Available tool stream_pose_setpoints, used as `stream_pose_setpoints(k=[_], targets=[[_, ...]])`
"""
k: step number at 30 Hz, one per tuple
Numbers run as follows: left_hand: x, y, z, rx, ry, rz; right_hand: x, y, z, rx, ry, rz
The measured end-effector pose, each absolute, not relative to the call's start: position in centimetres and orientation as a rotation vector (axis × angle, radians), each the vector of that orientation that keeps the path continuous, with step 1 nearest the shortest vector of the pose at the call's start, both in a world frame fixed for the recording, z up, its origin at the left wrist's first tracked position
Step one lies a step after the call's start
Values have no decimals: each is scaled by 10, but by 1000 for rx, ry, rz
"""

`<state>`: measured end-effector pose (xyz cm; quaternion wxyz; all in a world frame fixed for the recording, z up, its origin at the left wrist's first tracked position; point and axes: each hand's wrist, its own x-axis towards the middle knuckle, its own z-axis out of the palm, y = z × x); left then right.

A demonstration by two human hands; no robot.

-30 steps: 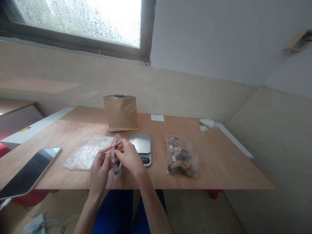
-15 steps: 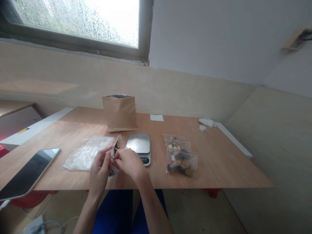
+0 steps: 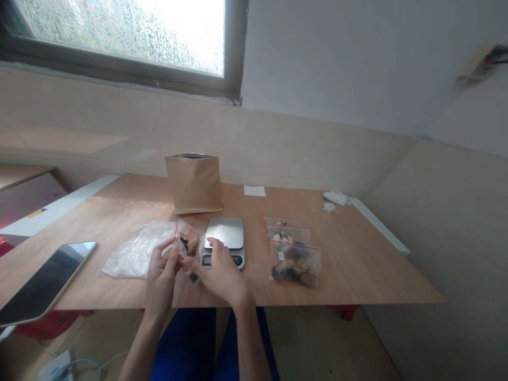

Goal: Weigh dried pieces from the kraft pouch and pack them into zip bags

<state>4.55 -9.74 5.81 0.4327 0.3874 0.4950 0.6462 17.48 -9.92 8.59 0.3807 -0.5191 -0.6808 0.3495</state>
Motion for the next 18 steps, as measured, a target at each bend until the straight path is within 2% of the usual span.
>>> stream_pose_setpoints(k=[3,10,18], targets=[[46,-98,56,907,1182,1607,169,-104,77,-1240,-1686,1029],[46,-99,57,973,1134,1582,160,-102,77,-1162,-1459,879],[42,-93,51,1069,1489,1641,170,-112,74,-1123,-1314,892]])
